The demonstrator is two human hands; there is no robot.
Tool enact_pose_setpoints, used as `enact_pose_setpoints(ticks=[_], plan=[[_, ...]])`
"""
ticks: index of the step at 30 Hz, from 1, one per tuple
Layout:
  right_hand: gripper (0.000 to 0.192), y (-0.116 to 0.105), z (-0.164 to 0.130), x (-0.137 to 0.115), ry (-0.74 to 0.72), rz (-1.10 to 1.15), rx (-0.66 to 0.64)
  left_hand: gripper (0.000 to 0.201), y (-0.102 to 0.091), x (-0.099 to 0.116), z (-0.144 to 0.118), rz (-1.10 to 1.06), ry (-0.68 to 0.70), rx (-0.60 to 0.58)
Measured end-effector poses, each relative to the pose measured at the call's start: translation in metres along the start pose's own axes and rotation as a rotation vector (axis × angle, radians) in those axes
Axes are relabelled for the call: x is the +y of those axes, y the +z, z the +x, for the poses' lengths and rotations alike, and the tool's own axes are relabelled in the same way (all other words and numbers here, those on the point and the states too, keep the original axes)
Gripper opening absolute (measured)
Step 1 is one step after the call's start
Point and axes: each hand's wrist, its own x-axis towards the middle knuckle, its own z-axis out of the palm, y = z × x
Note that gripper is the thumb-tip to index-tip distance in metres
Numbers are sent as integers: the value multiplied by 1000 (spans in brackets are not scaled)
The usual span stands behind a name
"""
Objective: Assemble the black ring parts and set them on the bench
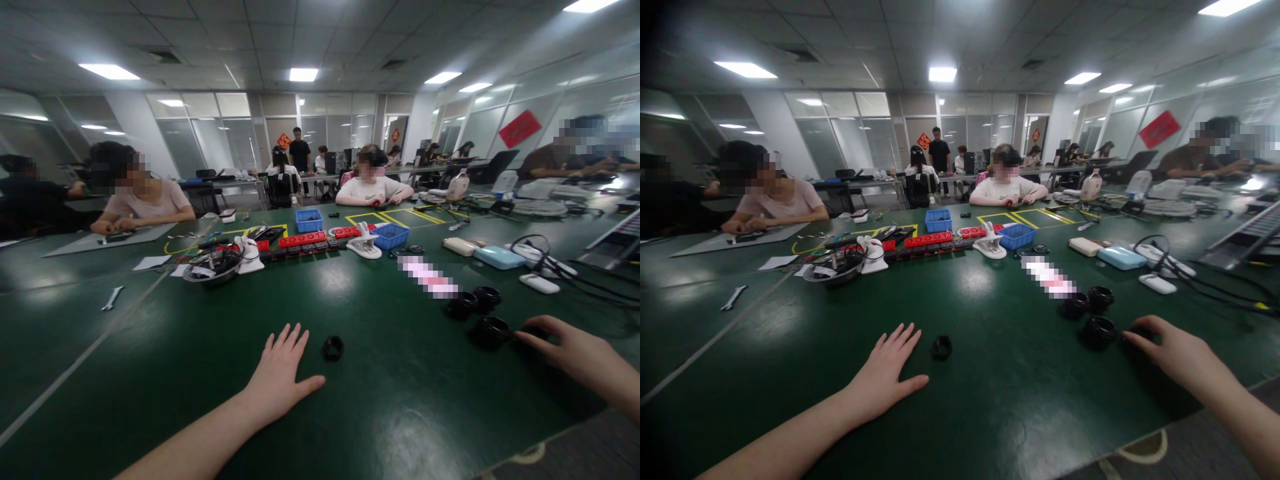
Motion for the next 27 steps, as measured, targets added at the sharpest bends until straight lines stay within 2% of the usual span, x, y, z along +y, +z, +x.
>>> enact_pose_setpoints(ticks=[3, 7, 16, 23, 27], plan=[[35, -2, 6, -5, 63, 98, -152, 85, -3, 2, -1, -8, -8, -13], [33, -4, 12, -11, 107, 165, -196, 85, -5, 4, -2, -11, -15, -16], [39, -3, 16, -13, 153, 258, -227, 85, -4, 2, -1, -23, -24, -24], [41, -1, 18, -10, 162, 232, -197, 84, -4, 4, -1, -12, -26, -32], [47, 5, 13, -4, 61, 185, -155, 84, -6, 4, -1, -21, -29, -38]])
